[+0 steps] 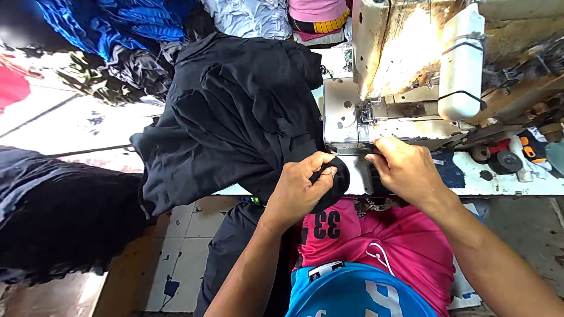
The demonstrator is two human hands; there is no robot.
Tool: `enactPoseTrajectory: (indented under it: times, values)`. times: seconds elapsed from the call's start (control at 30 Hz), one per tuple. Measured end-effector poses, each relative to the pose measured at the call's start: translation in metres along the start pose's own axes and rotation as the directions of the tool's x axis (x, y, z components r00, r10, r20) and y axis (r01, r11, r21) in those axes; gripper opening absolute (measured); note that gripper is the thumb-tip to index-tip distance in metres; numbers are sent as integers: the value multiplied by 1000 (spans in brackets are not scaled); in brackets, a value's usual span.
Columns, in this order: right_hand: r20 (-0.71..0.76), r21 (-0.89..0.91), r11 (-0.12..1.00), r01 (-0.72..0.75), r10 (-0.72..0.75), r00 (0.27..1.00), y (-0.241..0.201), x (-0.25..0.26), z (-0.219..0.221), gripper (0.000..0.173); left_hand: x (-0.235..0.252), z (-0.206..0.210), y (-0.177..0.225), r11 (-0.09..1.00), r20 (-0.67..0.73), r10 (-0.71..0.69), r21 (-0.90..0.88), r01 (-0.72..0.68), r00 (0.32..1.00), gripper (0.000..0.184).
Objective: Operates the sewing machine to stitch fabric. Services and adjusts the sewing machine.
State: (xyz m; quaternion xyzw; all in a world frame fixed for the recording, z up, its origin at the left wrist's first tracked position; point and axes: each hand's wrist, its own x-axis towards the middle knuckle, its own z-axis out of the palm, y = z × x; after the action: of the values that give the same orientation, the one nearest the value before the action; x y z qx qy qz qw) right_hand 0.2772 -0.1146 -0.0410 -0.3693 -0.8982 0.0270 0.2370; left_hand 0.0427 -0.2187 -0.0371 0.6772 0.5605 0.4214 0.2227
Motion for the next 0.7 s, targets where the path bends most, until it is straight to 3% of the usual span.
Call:
enactPoseTrajectory:
  times: [0.1, 0.23, 0.33, 0.43, 0.5, 0.57, 0.63, 0.7]
  values:
    - [-25, 22, 999, 35, -34, 999, -17, 9, 15, 23, 1, 6, 4, 999, 41, 27, -37, -26, 999, 16]
    - [-83, 176, 967, 185, -172, 981, -34, 7, 24, 20, -4, -6, 2, 988, 85, 142, -78, -136, 986, 15]
    - [-75, 196, 967, 163, -151, 986, -15, -23, 21, 25, 0, -44, -7, 986, -73, 100, 142, -89, 992, 21]
    - [-100, 95, 992, 80, -71, 993, 30, -64, 29, 31, 27, -69, -38, 911, -246, 101, 413, 10, 964, 29]
    - [-132, 1, 998, 63, -62, 989, 60, -88, 41, 36, 50, -73, -53, 828, -216, 82, 559, 55, 973, 40]
    - [-173, -48, 998, 31, -39, 984, 75, -100, 43, 45, 65, -65, -50, 785, -154, 24, 614, 77, 988, 55]
    - [-291, -23, 1000, 7, -14, 957, 69, -95, 28, 45, 74, -44, -26, 795, -156, 64, 605, 44, 986, 47]
    - [-406, -9, 1000, 29, -30, 914, 55, -73, 9, 31, 81, -13, -7, 850, -122, 143, 523, -59, 982, 36]
